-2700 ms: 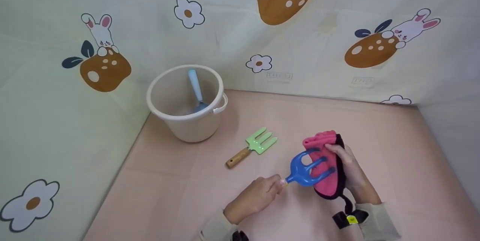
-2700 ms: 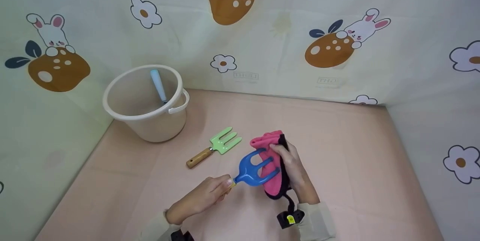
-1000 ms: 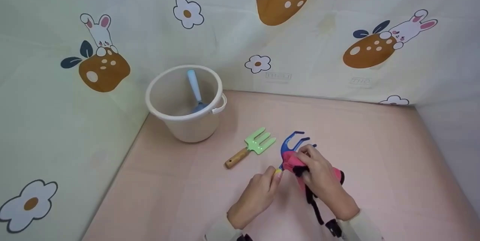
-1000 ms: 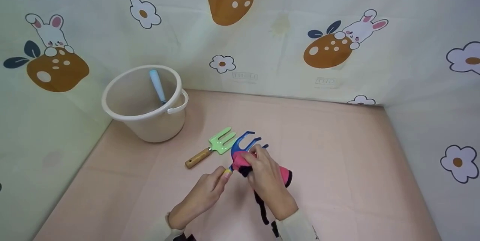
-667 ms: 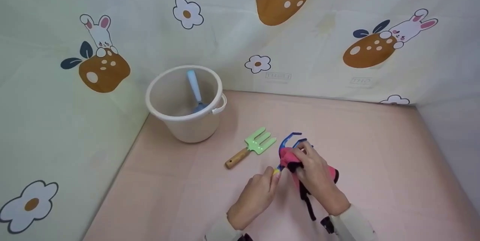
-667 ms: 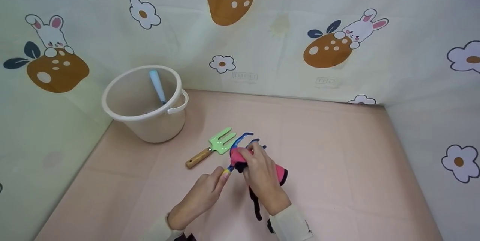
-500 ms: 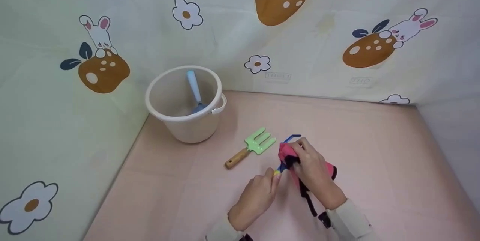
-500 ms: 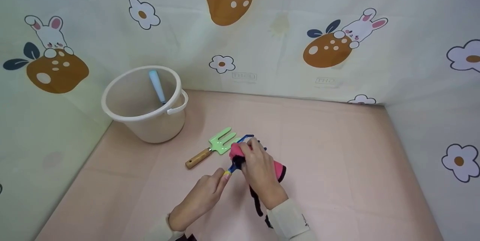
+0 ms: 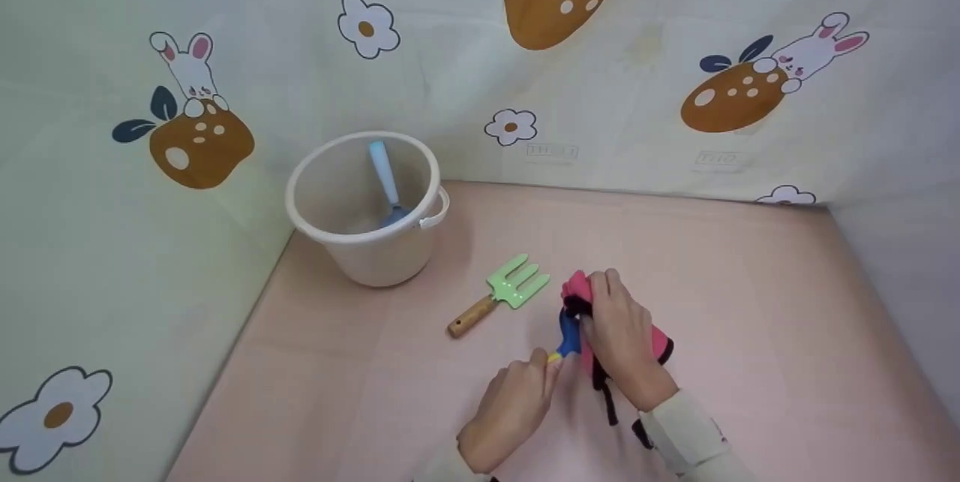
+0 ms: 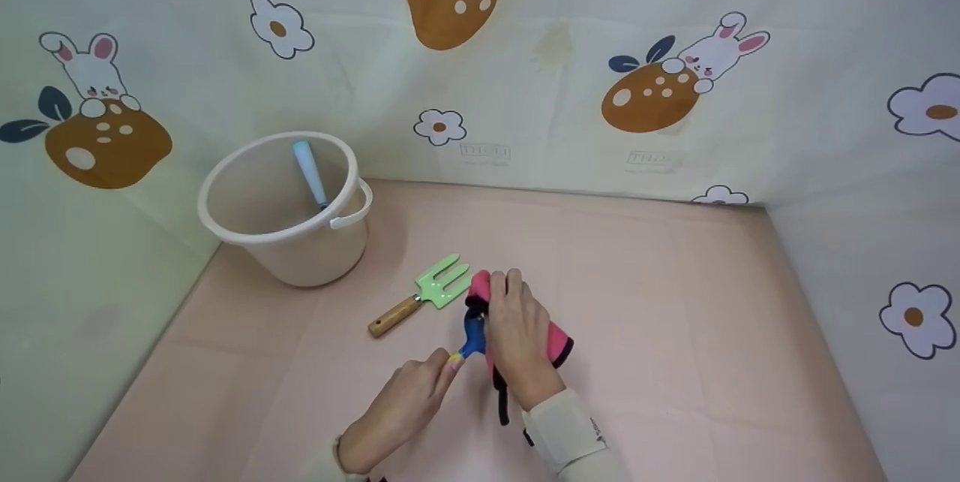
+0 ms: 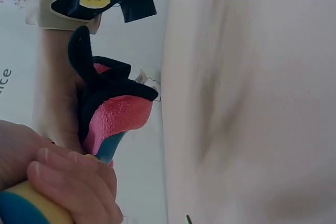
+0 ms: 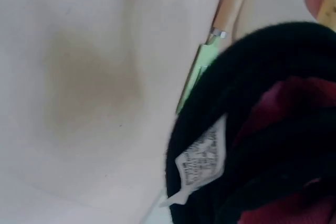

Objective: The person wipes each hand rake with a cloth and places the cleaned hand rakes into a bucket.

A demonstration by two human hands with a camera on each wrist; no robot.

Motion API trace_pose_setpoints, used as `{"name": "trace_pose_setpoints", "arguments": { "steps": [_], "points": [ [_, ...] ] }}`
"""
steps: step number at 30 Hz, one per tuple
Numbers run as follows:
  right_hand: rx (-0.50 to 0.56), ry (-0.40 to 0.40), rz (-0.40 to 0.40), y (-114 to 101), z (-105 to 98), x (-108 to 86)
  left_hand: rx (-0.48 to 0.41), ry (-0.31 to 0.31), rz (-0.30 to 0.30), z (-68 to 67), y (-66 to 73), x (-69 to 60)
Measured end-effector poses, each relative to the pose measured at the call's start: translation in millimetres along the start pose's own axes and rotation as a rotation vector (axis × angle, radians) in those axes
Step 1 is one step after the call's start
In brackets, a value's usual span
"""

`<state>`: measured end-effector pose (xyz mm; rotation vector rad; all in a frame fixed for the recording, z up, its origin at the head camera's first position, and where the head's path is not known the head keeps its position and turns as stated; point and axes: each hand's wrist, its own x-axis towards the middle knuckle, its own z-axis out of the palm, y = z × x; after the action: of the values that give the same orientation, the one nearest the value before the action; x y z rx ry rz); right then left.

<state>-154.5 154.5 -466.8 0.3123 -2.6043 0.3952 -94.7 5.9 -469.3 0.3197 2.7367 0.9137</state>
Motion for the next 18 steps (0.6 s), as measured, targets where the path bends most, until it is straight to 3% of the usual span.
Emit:
{"name": "trace_pose_setpoints", "arguments": {
  "steps": [5, 14, 18],
  "points": [
    [-0.053, 0.017, -0.026, 4, 1, 2.0, -0.038, -0.048, -0.038, -4.9, 2.0, 1.2],
    [-0.131, 0.042, -0.110, 12, 3, 0.0, -0.068, -0.128, -0.045, -9.1, 0.8, 2.8],
    [-0.104, 0.052, -0.056, 25, -4, 1.8, -0.125, -0.188, -0.108, -12.1, -9.4, 3.6]
  ]
}}
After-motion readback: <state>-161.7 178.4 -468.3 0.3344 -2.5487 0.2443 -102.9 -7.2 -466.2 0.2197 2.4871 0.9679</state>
